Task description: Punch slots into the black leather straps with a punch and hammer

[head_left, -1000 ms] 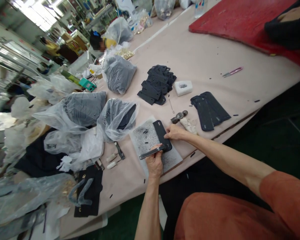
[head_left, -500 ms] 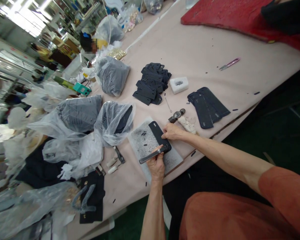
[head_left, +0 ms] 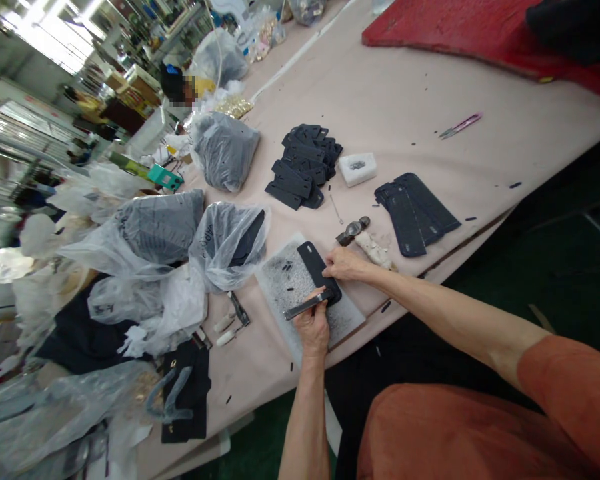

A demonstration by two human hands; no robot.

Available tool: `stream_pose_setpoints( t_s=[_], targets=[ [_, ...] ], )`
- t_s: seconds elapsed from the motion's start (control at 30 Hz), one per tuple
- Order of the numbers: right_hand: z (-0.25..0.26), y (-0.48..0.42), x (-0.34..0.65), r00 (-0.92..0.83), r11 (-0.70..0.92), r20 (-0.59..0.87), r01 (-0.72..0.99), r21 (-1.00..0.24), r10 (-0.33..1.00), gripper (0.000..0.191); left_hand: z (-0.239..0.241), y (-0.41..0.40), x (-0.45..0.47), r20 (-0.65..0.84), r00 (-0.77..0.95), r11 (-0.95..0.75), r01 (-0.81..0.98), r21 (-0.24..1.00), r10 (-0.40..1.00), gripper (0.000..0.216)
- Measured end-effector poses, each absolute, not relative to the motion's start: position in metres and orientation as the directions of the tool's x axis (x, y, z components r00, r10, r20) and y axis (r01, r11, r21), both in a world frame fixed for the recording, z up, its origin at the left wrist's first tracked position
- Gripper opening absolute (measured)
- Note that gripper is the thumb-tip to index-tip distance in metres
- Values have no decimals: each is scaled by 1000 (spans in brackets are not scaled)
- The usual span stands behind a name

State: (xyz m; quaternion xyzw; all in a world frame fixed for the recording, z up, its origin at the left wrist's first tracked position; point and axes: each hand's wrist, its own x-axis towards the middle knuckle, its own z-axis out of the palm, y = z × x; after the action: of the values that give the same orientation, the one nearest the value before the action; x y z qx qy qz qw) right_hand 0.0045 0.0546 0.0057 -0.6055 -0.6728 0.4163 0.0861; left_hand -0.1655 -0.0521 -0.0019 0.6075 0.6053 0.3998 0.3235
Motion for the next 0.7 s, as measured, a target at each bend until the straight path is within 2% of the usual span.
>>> stream_pose_setpoints(
  t_s=[0.43,0.7],
  targets=[
    [4,55,4,-248,-87,-394,744,-663,885,21,-4,-48,-164,131,-1,-110,536,837,991,19],
    [3,53,4,-241,-87,-381,736,-672,893,20,-9,-43,-160,212,20,-171,665,727,977,19]
  ],
)
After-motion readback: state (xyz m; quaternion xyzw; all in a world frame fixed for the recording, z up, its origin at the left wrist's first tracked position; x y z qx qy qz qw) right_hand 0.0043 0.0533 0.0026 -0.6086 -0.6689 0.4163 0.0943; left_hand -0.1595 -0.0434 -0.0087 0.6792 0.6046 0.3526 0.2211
